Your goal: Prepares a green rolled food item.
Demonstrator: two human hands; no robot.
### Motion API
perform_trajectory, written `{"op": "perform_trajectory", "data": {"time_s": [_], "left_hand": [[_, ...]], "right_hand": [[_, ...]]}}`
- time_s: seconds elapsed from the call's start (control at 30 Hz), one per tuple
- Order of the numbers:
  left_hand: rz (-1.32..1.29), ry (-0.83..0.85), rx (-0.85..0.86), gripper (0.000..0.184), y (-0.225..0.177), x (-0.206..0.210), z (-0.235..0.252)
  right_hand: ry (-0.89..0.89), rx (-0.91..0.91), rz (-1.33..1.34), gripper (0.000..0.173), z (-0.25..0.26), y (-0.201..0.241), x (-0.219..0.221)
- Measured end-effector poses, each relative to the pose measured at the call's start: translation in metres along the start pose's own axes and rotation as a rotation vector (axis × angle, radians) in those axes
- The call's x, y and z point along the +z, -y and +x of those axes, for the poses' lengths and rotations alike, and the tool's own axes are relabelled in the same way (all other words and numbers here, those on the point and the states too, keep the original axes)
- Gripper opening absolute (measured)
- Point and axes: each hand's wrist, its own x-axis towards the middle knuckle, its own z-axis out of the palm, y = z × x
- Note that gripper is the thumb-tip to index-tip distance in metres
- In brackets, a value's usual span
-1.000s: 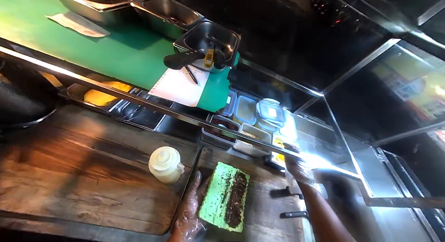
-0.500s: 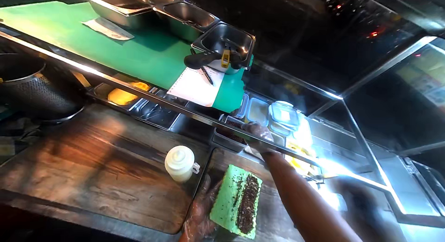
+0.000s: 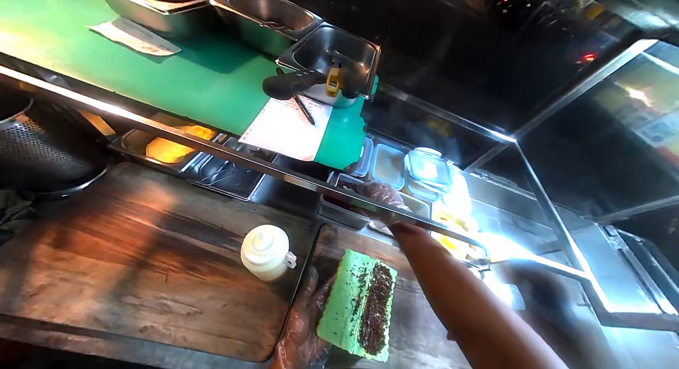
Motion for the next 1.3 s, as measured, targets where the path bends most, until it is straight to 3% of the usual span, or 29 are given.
{"op": "perform_trajectory", "data": {"time_s": [0.13,0.3,0.37,0.5,0.6,0.77,0.97,1.3], "left_hand": [[0.035,0.016,-0.007,0.073,0.0,0.003,0.0],[0.091,-0.055,-0.002,0.076,0.002,0.007,0.001],[0.106,-0.054,0.02,0.077,0.004,0.006,0.001],[0.105,-0.091,0.087,0.073,0.008,0.015,0.0],[0.166,-0.114,0.127,0.07,0.009,0.018,-0.001],[0.196,-0.156,0.16,0.069,0.01,0.024,-0.001],[0.21,-0.208,0.141,0.072,0.01,0.018,-0.001],[0.184,-0.176,0.123,0.072,0.009,0.017,-0.001]], "right_hand": [[-0.075,-0.109,0.047,0.026,-0.019,-0.019,0.007],[-0.228,-0.029,0.407,0.021,-0.049,-0.027,0.004],[-0.325,0.002,0.56,0.032,-0.09,-0.022,-0.003],[-0.324,0.209,0.525,0.023,-0.174,-0.01,0.008],[-0.3,0.249,0.535,0.025,-0.207,-0.009,0.039],[-0.431,0.199,0.535,0.022,-0.213,-0.008,0.069],[-0.447,0.186,0.571,0.022,-0.218,-0.002,0.082],[-0.622,0.109,0.602,0.018,-0.226,-0.003,0.109]]}}
